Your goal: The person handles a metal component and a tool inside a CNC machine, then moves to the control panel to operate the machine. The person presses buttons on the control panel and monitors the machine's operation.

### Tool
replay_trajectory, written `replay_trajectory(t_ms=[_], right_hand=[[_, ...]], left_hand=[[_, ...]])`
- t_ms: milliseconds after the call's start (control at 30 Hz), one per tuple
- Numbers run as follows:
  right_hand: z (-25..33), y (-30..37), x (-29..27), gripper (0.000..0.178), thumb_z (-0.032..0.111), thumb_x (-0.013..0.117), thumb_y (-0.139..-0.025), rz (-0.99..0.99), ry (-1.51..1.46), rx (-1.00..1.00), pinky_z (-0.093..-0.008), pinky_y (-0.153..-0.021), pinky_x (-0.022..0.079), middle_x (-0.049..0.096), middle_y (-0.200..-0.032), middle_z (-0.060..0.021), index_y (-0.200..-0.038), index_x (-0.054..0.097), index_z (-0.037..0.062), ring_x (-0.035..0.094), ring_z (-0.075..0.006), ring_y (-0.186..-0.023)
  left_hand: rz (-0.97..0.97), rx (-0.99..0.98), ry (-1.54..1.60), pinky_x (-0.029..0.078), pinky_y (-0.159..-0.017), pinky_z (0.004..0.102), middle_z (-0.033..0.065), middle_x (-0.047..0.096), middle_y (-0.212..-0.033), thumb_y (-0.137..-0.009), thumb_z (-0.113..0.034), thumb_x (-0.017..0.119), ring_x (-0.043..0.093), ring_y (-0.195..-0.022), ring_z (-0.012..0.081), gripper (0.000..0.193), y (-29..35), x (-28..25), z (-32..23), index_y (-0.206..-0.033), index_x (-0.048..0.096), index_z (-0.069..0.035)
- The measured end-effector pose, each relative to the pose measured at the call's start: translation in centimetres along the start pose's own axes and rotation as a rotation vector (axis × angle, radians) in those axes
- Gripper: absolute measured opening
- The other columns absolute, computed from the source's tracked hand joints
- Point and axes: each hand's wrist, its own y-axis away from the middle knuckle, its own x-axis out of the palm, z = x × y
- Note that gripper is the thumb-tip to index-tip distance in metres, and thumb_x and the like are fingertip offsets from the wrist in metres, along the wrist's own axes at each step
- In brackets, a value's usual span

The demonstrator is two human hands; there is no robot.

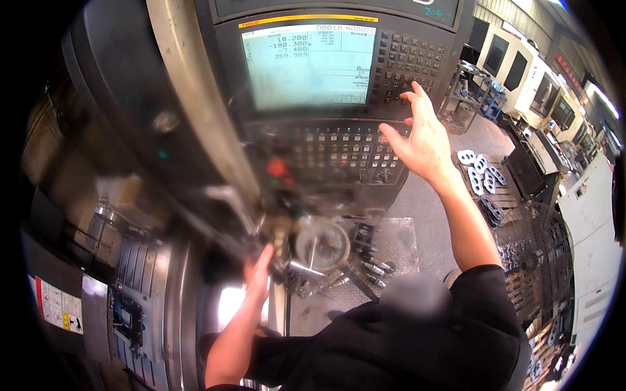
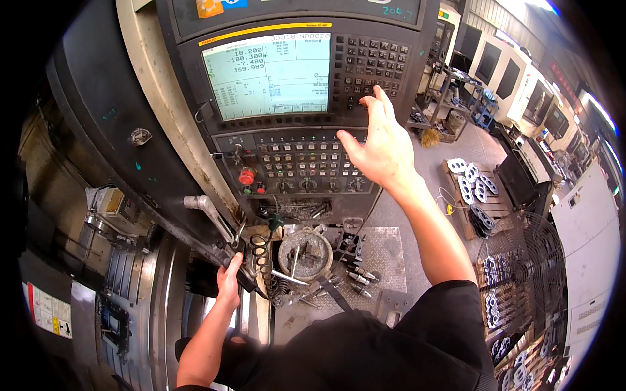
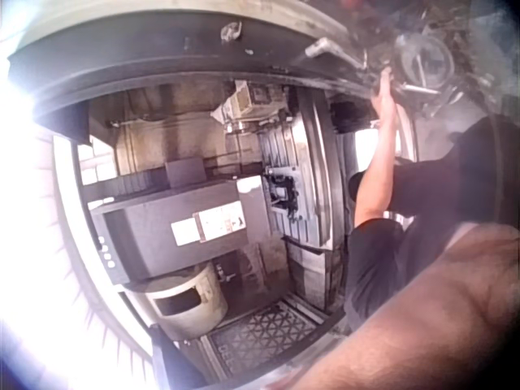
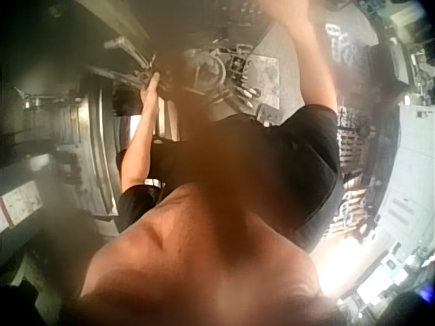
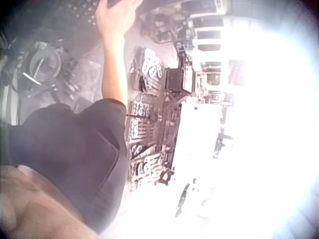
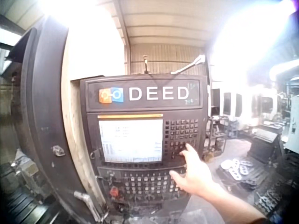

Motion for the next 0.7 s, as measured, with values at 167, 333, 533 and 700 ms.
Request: replay_trajectory(t_ms=[167, 333, 533, 700], right_hand=[[-0.5, -0.3, 0.5, 0.069, 0.033, 0.079, -0.085, -0.031, 0.062, -0.069, -0.039, -0.083, 0.059, 0.038, -0.16, -0.0221, -0.138, 0.048, 0.002, 0.072, -0.0349, -0.101], [0.5, -0.7, 0.2, 0.069, 0.032, 0.077, -0.085, 0.035, 0.004, -0.004, -0.0446, -0.102, 0.052, 0.038, -0.158, -0.0262, -0.137, 0.048, -0.0027, 0.059, -0.0428, -0.126], [0.9, -0.7, 0.0, 0.068, 0.033, 0.077, -0.085, 0.053, 0.0, 0.023, -0.0449, -0.101, 0.052, 0.036, -0.159, -0.0269, -0.137, 0.048, -0.0005, 0.059, -0.0432, -0.126], [0.9, -0.6, 0.1, 0.068, 0.033, 0.077, -0.084, 0.05, -0.015, 0.02, -0.0449, -0.102, 0.052, 0.036, -0.159, -0.0271, -0.137, 0.049, 0.0, 0.06, -0.0434, -0.126]], left_hand=[[0.066, -0.008, 0.018, 0.043, -0.109, 0.039, 0.0163, 0.062, -0.132, -0.086, -0.038, 0.084, 0.058, -0.124, 0.0276, 0.074, -1.3, -0.8, 1.2, -0.139, 0.053, 0.003], [0.065, -0.018, 0.039, 0.042, -0.11, 0.0386, 0.0165, 0.061, -0.133, -0.086, -0.037, 0.084, 0.057, -0.126, 0.0279, 0.074, -1.6, -1.2, 1.7, -0.14, 0.052, 0.003], [-0.015, 0.028, 0.005, 0.05, -0.089, 0.0306, 0.0025, 0.069, -0.107, -0.092, -0.034, 0.078, 0.064, -0.096, 0.0134, 0.041, -2.5, -1.3, 3.0, -0.117, 0.066, -0.004], [-0.003, -0.012, 0.008, 0.044, -0.102, 0.0348, 0.0093, 0.066, -0.122, -0.088, -0.036, 0.082, 0.061, -0.113, 0.0206, 0.059, -2.2, -1.4, 2.5, -0.129, 0.06, -0.001]])
